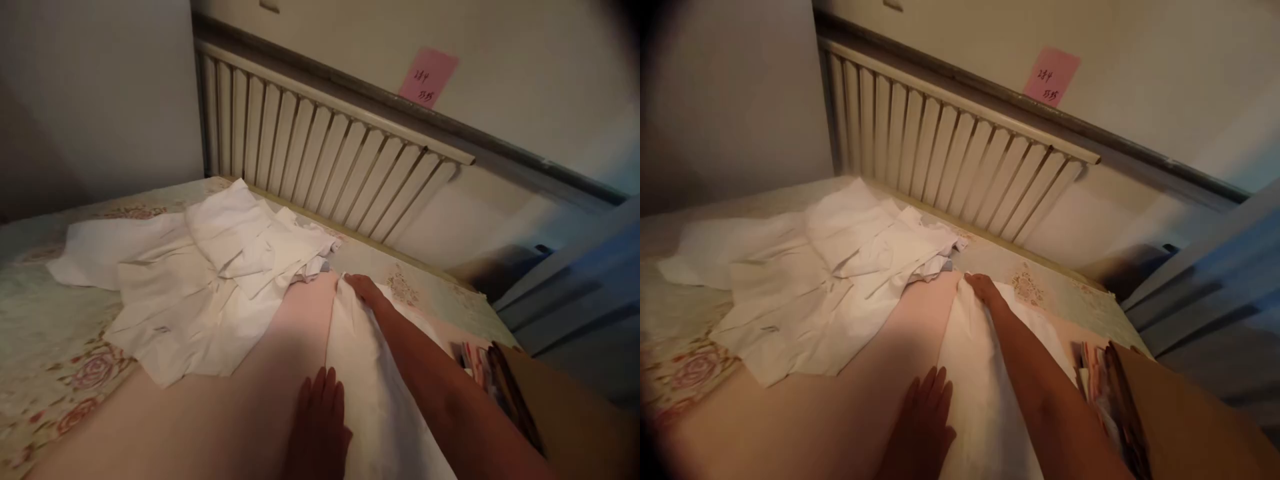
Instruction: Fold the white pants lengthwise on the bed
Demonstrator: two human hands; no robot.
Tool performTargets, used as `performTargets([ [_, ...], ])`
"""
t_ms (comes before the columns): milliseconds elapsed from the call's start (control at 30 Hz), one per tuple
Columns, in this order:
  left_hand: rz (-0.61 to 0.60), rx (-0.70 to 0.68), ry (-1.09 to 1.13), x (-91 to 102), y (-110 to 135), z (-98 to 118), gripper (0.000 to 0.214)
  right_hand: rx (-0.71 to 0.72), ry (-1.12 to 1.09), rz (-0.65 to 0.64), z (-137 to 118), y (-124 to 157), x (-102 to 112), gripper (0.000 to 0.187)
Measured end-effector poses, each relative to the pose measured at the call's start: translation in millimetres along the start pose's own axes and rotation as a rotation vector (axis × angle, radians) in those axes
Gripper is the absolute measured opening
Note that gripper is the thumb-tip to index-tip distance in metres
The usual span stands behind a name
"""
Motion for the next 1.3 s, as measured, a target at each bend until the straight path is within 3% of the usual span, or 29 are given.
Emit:
performTargets([
  [133,-0.027,0.008,0.006,3.3,-1.0,-0.8,0.054,0.009,-0.026,-0.143,-4.2,7.4,8.2,0.034],
  [233,-0.039,0.004,0.013,5.1,-0.8,-0.4,0.054,0.02,0.006,-0.177,-6.3,9.9,16.6,0.028],
  [467,-0.038,0.002,0.004,4.7,0.8,0.6,0.055,0.081,0.268,0.028,-7.7,9.3,30.7,0.021],
  [667,-0.083,0.002,0.026,8.1,0.0,0.8,0.055,0.059,0.504,0.069,5.2,9.4,18.2,0.016],
  [833,-0.085,0.012,0.025,14.7,1.1,1.9,0.054,0.077,0.595,0.088,-7.8,0.6,17.6,0.046],
  [1033,-0.086,0.01,0.002,16.1,-0.6,2.8,0.052,0.12,0.626,0.041,-22.9,-15.2,-1.4,0.031],
  [1200,-0.056,-0.019,-0.027,16.1,0.3,3.8,0.053,0.083,0.629,-0.038,-19.3,-28.2,-12.4,0.033],
  [1300,0.015,-0.036,-0.109,12.8,2.1,6.6,0.052,0.112,0.606,-0.003,-19.9,-31.8,-11.3,0.031],
])
Point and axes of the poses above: each hand's wrist, its own y-axis away from the middle knuckle, its own x-axis out of the back of the hand, z = x × y, the point moved 7 cm from there along -y, towards the middle knuckle, and after that the axes turned 2 degrees about -y, right-handed, at the moved point
